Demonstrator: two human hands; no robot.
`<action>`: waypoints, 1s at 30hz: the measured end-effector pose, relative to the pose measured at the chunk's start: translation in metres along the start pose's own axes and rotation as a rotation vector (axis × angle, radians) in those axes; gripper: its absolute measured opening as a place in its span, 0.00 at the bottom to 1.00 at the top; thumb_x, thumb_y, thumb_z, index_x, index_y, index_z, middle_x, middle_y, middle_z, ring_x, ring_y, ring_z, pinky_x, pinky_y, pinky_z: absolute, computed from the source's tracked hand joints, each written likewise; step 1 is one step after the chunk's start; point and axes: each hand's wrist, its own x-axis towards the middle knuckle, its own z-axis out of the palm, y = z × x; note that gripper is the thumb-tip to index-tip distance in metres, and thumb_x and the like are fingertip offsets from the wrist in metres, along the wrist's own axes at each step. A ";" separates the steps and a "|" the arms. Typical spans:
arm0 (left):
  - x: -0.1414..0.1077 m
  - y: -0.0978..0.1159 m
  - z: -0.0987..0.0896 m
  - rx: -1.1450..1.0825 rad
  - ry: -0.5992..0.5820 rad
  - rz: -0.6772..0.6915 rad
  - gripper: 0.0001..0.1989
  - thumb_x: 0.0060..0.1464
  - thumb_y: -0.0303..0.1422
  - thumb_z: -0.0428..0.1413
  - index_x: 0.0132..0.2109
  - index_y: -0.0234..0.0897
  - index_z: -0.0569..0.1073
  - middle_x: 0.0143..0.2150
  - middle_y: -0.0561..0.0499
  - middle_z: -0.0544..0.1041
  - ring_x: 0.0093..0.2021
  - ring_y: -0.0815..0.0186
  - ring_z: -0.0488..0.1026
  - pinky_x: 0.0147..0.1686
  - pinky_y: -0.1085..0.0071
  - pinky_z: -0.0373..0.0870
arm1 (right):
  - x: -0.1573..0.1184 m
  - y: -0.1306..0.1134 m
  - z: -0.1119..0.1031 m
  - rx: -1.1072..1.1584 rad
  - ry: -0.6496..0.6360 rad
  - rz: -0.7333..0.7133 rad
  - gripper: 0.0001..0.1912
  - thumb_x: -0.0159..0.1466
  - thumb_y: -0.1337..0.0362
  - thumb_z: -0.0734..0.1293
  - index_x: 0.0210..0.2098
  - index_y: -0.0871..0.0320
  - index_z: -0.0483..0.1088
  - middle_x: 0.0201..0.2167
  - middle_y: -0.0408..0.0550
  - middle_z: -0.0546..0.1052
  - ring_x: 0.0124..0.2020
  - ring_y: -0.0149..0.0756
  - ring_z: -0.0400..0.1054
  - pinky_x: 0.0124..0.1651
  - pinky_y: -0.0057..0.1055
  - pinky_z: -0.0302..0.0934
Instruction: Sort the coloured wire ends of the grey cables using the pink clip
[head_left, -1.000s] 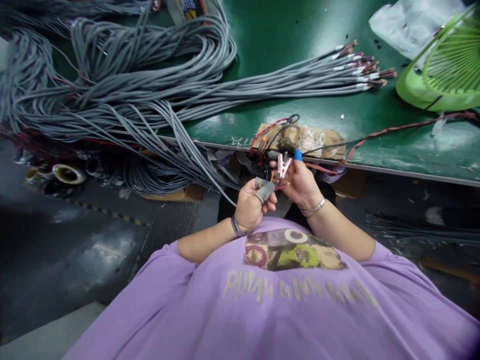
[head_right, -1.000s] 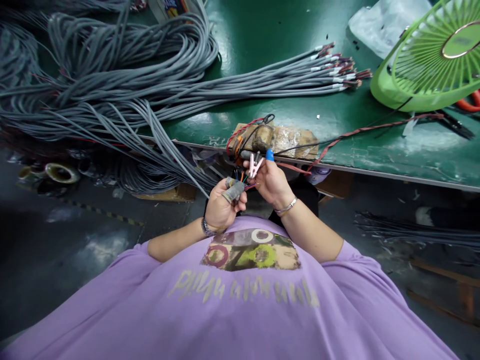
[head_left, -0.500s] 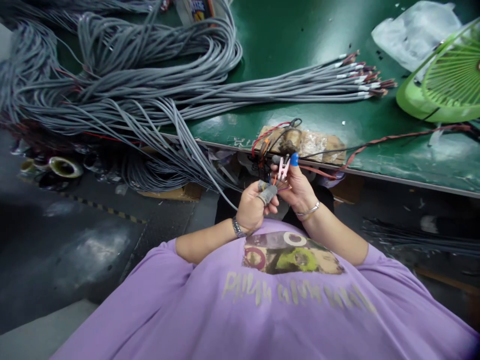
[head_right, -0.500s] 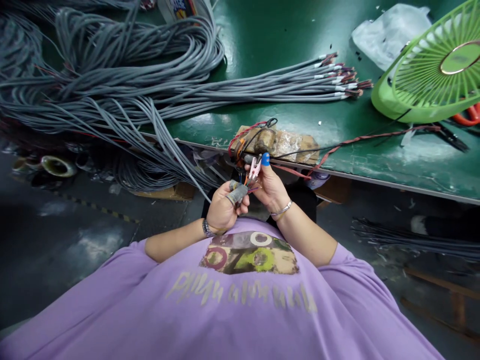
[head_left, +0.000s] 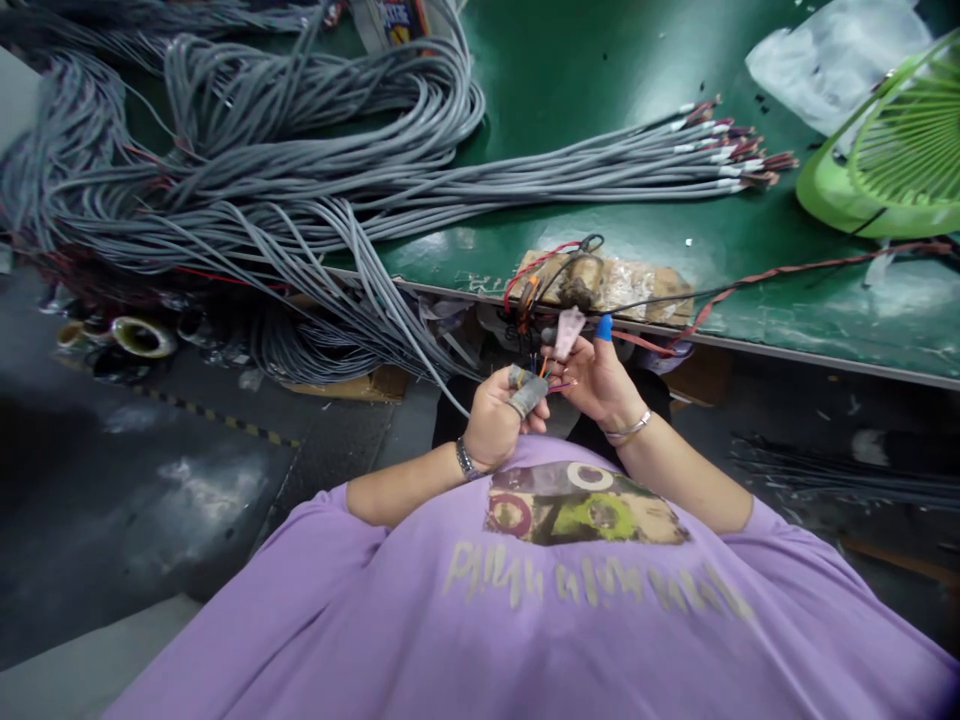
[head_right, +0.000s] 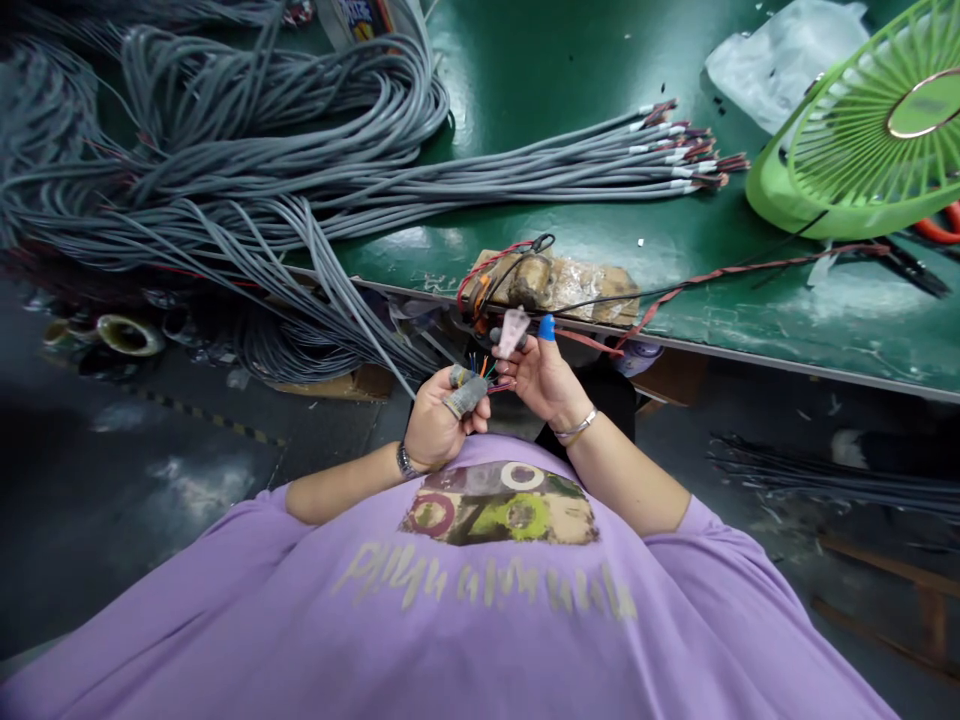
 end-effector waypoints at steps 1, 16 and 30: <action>0.000 -0.001 -0.001 0.005 0.001 0.003 0.20 0.45 0.45 0.66 0.30 0.37 0.67 0.21 0.57 0.75 0.15 0.75 0.68 0.14 0.80 0.56 | -0.002 -0.002 -0.004 -0.042 -0.017 0.031 0.32 0.58 0.32 0.64 0.30 0.57 0.74 0.27 0.46 0.79 0.23 0.30 0.70 0.25 0.26 0.66; 0.011 0.005 0.003 0.023 0.043 0.153 0.19 0.49 0.46 0.64 0.32 0.37 0.67 0.22 0.57 0.75 0.16 0.75 0.69 0.13 0.81 0.55 | 0.001 -0.010 0.009 -0.223 0.067 -0.170 0.26 0.58 0.39 0.70 0.30 0.59 0.75 0.23 0.42 0.75 0.22 0.26 0.66 0.24 0.24 0.60; 0.016 0.001 -0.005 0.339 0.083 0.369 0.10 0.45 0.35 0.67 0.31 0.38 0.74 0.22 0.56 0.74 0.22 0.72 0.71 0.25 0.76 0.68 | 0.014 0.002 0.016 -0.125 0.162 -0.270 0.25 0.58 0.38 0.69 0.28 0.56 0.71 0.22 0.41 0.77 0.21 0.26 0.67 0.25 0.24 0.62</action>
